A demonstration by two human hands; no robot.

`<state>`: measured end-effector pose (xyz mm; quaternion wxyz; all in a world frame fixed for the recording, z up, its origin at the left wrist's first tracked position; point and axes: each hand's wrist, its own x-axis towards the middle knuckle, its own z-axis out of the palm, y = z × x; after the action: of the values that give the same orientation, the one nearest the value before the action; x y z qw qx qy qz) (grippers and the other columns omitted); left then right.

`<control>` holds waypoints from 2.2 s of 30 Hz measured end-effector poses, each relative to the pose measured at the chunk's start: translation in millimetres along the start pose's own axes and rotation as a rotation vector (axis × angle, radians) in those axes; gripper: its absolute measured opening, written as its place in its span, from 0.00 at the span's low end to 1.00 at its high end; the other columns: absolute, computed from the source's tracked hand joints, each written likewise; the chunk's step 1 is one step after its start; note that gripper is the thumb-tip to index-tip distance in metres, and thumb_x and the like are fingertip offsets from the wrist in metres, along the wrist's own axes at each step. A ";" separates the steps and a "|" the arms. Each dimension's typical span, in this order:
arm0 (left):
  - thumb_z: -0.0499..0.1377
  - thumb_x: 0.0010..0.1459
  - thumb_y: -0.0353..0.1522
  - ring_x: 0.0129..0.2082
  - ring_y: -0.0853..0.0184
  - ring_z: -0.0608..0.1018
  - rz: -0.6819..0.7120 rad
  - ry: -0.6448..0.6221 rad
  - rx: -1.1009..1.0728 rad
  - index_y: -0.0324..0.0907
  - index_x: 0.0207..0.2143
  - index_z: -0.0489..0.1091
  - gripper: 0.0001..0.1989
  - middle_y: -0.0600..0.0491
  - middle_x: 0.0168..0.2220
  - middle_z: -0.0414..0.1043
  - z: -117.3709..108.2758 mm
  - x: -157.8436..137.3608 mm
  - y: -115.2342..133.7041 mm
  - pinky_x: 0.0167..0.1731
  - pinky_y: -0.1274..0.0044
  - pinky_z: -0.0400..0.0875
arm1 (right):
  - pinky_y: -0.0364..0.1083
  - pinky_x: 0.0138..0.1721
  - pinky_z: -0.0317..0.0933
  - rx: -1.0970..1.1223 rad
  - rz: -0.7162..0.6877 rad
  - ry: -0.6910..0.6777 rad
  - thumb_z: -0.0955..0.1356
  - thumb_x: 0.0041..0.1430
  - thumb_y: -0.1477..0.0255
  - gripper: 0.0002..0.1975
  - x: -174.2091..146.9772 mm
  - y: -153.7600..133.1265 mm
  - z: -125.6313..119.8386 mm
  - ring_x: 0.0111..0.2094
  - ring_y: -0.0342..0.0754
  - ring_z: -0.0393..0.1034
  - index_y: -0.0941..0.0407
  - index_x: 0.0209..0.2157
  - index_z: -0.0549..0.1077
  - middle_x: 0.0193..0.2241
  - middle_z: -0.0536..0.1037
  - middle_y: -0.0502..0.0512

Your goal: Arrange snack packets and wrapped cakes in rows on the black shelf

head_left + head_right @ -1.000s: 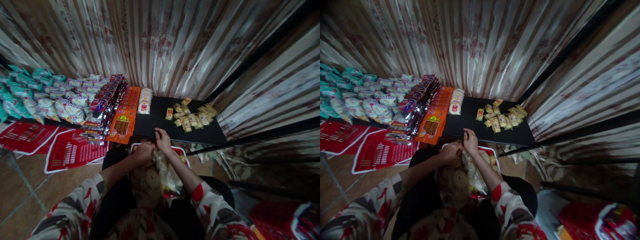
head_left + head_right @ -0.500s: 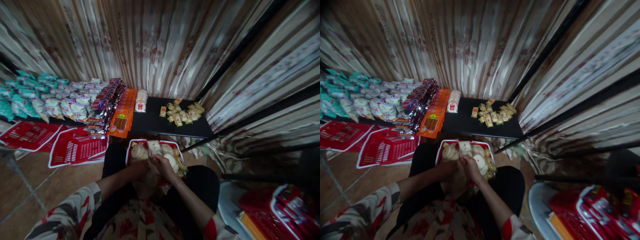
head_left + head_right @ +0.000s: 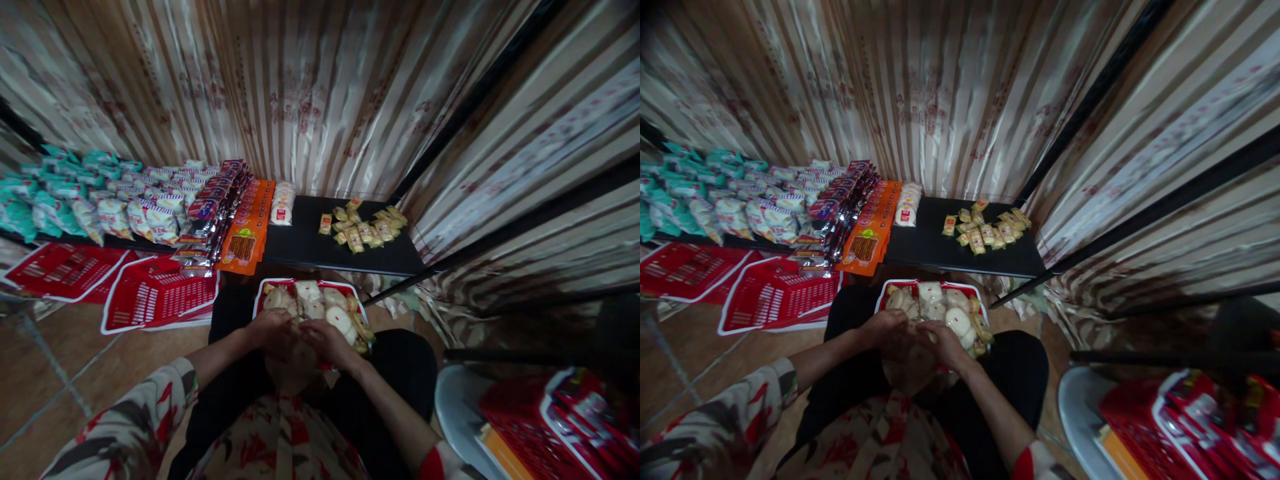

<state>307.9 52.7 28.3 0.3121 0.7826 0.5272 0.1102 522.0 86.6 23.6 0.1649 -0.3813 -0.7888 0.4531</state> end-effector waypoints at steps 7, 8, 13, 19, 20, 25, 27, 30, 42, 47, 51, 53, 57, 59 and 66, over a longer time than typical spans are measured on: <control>0.51 0.55 0.30 0.35 0.67 0.73 -0.158 0.126 -0.247 0.40 0.30 0.70 0.08 0.53 0.31 0.72 -23.7 17.1 -4.7 0.38 0.77 0.66 | 0.48 0.40 0.65 0.200 0.104 0.062 0.67 0.51 0.65 0.15 14.4 -3.1 -3.8 0.38 0.51 0.72 0.53 0.40 0.75 0.36 0.79 0.53; 0.52 0.54 0.30 0.34 0.68 0.73 -0.176 0.139 -0.287 0.40 0.30 0.70 0.07 0.54 0.31 0.72 -25.3 19.3 -5.1 0.37 0.77 0.66 | 0.47 0.37 0.65 0.214 0.123 0.067 0.66 0.52 0.64 0.14 16.7 -4.5 -4.4 0.34 0.50 0.72 0.54 0.38 0.75 0.33 0.78 0.53; 0.48 0.59 0.34 0.23 0.71 0.71 -0.236 0.159 -0.508 0.37 0.32 0.69 0.12 0.55 0.23 0.68 -32.4 28.0 -7.0 0.25 0.80 0.66 | 0.44 0.31 0.62 0.238 0.133 0.148 0.65 0.52 0.60 0.13 28.4 -12.7 -9.0 0.29 0.47 0.68 0.55 0.28 0.73 0.25 0.74 0.50; 0.59 0.53 0.34 0.27 0.72 0.74 -0.251 0.255 -0.765 0.37 0.38 0.68 0.11 0.53 0.30 0.73 -42.2 40.7 -9.9 0.29 0.80 0.69 | 0.42 0.25 0.59 0.327 0.158 0.184 0.65 0.51 0.55 0.17 46.7 -20.9 -20.5 0.24 0.44 0.63 0.56 0.24 0.70 0.20 0.69 0.49; 0.60 0.52 0.32 0.28 0.72 0.74 -0.257 0.283 -0.799 0.38 0.37 0.69 0.10 0.53 0.30 0.73 -44.6 44.0 -10.4 0.31 0.80 0.69 | 0.42 0.26 0.59 0.348 0.156 0.183 0.66 0.50 0.54 0.18 50.9 -23.0 -22.6 0.24 0.44 0.64 0.56 0.25 0.71 0.21 0.70 0.49; 0.57 0.52 0.27 0.31 0.72 0.75 -0.347 0.469 -0.681 0.40 0.34 0.69 0.06 0.55 0.31 0.73 -65.7 68.9 -12.9 0.34 0.79 0.71 | 0.44 0.30 0.63 0.441 0.170 0.234 0.68 0.47 0.55 0.18 83.3 -33.5 -32.9 0.28 0.47 0.69 0.56 0.30 0.74 0.26 0.76 0.52; 0.56 0.51 0.24 0.33 0.71 0.75 -0.397 0.550 -0.609 0.41 0.36 0.68 0.09 0.55 0.33 0.73 -77.3 81.4 -15.0 0.36 0.77 0.72 | 0.45 0.31 0.64 0.443 0.165 0.260 0.68 0.47 0.55 0.18 101.8 -34.6 -36.9 0.29 0.48 0.70 0.56 0.32 0.74 0.27 0.77 0.52; 0.55 0.50 0.23 0.40 0.69 0.74 -0.429 0.652 -0.549 0.42 0.43 0.67 0.16 0.52 0.42 0.71 -93.6 97.6 -19.9 0.44 0.74 0.70 | 0.44 0.30 0.64 0.435 0.120 0.301 0.68 0.46 0.54 0.19 133.3 -30.7 -42.4 0.27 0.47 0.69 0.56 0.30 0.74 0.25 0.77 0.52; 0.52 0.51 0.22 0.58 0.55 0.61 -0.412 0.681 -0.102 0.41 0.51 0.66 0.24 0.46 0.58 0.60 -107.6 125.2 -29.4 0.58 0.62 0.59 | 0.41 0.26 0.60 0.375 0.157 0.468 0.66 0.47 0.59 0.17 246.5 -11.6 -50.9 0.23 0.43 0.65 0.58 0.31 0.74 0.23 0.75 0.49; 0.51 0.50 0.23 0.60 0.54 0.58 -0.409 0.620 -0.066 0.40 0.54 0.64 0.26 0.46 0.60 0.59 -114.2 139.7 -40.5 0.59 0.62 0.57 | 0.41 0.26 0.61 0.332 0.160 0.502 0.66 0.47 0.61 0.16 279.2 -5.9 -52.7 0.23 0.43 0.67 0.57 0.34 0.74 0.24 0.76 0.49; 0.50 0.50 0.23 0.61 0.53 0.57 -0.437 0.574 -0.040 0.34 0.54 0.63 0.26 0.43 0.61 0.57 -121.4 148.5 -49.8 0.61 0.64 0.54 | 0.42 0.28 0.63 0.286 0.162 0.528 0.66 0.48 0.62 0.15 296.1 -0.2 -54.7 0.25 0.44 0.69 0.56 0.35 0.75 0.25 0.77 0.49; 0.50 0.51 0.22 0.61 0.53 0.56 -0.445 0.560 -0.032 0.33 0.54 0.63 0.26 0.42 0.61 0.57 -123.9 151.5 -53.6 0.61 0.64 0.53 | 0.42 0.29 0.63 0.262 0.162 0.538 0.66 0.47 0.62 0.14 301.6 2.3 -55.5 0.26 0.44 0.69 0.55 0.34 0.75 0.25 0.77 0.49; 0.49 0.51 0.22 0.62 0.54 0.56 -0.447 0.545 -0.018 0.31 0.55 0.62 0.26 0.41 0.62 0.55 -125.0 155.5 -59.3 0.61 0.66 0.53 | 0.44 0.31 0.65 0.215 0.176 0.565 0.67 0.47 0.63 0.13 308.8 5.8 -56.0 0.28 0.46 0.70 0.54 0.34 0.75 0.28 0.77 0.50; 0.49 0.51 0.23 0.62 0.54 0.56 -0.443 0.543 -0.010 0.32 0.55 0.62 0.26 0.42 0.62 0.54 -124.3 156.9 -61.3 0.61 0.66 0.53 | 0.45 0.32 0.65 0.195 0.191 0.577 0.67 0.47 0.63 0.13 311.6 6.4 -55.8 0.28 0.46 0.70 0.54 0.34 0.74 0.28 0.77 0.51; 0.50 0.51 0.22 0.62 0.53 0.55 -0.432 0.554 0.008 0.32 0.56 0.60 0.28 0.41 0.63 0.52 -123.8 159.4 -63.1 0.61 0.64 0.54 | 0.45 0.34 0.64 0.111 0.216 0.596 0.68 0.48 0.65 0.12 315.3 2.4 -57.3 0.28 0.46 0.71 0.55 0.35 0.73 0.29 0.77 0.51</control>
<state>265.0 257.0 61.9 0.1700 0.5946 0.7457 0.2478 351.3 357.8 25.3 0.3603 -0.5689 -0.6349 0.3787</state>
